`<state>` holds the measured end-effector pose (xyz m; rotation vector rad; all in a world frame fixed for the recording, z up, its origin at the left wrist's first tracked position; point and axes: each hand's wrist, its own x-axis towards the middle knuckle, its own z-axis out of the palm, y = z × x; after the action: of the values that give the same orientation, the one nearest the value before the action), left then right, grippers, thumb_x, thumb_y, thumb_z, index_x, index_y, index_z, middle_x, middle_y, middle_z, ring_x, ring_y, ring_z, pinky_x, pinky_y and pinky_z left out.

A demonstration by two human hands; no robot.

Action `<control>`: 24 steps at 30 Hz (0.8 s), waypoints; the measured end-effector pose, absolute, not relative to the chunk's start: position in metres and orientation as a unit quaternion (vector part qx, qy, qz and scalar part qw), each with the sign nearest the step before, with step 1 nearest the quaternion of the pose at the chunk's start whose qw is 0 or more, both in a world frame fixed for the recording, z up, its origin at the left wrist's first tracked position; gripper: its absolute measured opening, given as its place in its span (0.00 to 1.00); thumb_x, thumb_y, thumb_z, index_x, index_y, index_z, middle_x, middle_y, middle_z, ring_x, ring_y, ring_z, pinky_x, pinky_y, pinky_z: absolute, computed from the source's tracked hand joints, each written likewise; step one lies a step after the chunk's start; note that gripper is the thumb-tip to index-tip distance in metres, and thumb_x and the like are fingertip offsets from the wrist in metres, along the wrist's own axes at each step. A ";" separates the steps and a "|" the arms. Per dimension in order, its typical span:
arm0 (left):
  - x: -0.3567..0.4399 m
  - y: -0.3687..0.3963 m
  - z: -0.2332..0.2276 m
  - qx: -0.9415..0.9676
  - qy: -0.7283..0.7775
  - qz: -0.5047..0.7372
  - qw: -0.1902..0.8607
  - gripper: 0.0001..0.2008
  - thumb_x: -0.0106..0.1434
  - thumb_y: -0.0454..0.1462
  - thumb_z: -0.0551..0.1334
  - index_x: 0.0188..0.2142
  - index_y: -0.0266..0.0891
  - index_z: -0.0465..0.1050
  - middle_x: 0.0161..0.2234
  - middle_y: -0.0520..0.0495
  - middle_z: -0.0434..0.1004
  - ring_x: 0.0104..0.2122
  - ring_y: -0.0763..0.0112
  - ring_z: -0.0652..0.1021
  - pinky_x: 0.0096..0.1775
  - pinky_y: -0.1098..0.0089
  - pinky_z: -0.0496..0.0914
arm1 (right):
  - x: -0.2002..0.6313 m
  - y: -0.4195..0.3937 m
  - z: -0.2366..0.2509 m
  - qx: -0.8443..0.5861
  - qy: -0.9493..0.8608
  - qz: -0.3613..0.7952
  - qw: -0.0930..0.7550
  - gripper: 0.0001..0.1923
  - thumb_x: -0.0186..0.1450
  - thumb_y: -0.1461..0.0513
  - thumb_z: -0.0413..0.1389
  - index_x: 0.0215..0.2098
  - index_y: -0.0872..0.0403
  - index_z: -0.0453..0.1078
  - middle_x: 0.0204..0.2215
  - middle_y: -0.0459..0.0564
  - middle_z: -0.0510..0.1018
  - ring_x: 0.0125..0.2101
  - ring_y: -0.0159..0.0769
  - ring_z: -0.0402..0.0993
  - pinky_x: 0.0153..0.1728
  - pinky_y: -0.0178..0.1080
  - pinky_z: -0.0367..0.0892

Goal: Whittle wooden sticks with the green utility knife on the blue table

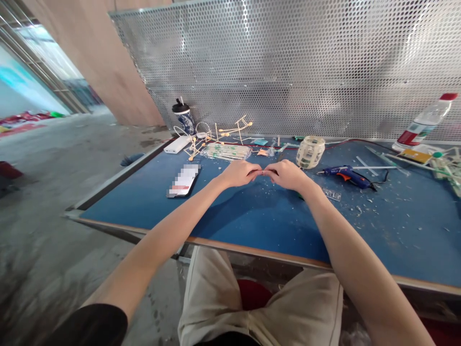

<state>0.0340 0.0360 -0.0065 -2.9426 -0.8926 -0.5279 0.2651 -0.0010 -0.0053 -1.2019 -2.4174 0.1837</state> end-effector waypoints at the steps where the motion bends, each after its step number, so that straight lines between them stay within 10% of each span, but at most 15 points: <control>1: 0.034 0.036 -0.007 -0.944 -0.286 -0.167 0.011 0.18 0.75 0.45 0.50 0.42 0.46 0.78 0.31 0.51 0.82 0.28 0.69 0.76 0.33 0.69 0.64 | 0.265 -0.001 -0.005 -0.432 -0.876 0.066 0.203 0.17 0.72 0.53 0.49 0.36 0.48 0.79 0.22 0.44 0.80 0.24 0.36 0.74 0.31 0.38 0.63; 12: 0.033 0.032 -0.004 -0.951 -0.256 -0.163 -0.061 0.18 0.75 0.46 0.50 0.41 0.44 0.77 0.23 0.52 0.75 0.23 0.70 0.72 0.30 0.68 0.62 | 0.267 -0.002 -0.006 -0.426 -0.878 0.116 0.185 0.15 0.71 0.55 0.50 0.36 0.47 0.78 0.31 0.43 0.83 0.31 0.36 0.77 0.35 0.38 0.66; 24: 0.026 0.029 0.003 -0.934 -0.203 -0.168 -0.240 0.19 0.74 0.41 0.49 0.41 0.44 0.79 0.36 0.49 0.84 0.24 0.75 0.73 0.31 0.68 0.65 | 0.270 -0.007 0.004 -0.398 -0.879 0.166 0.205 0.15 0.71 0.55 0.49 0.33 0.50 0.75 0.23 0.43 0.79 0.25 0.32 0.72 0.33 0.36 0.64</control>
<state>0.0260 0.0294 0.0027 -3.4905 -0.7566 -0.6275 0.2697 -0.0075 0.0041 -1.1104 -2.4503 0.4617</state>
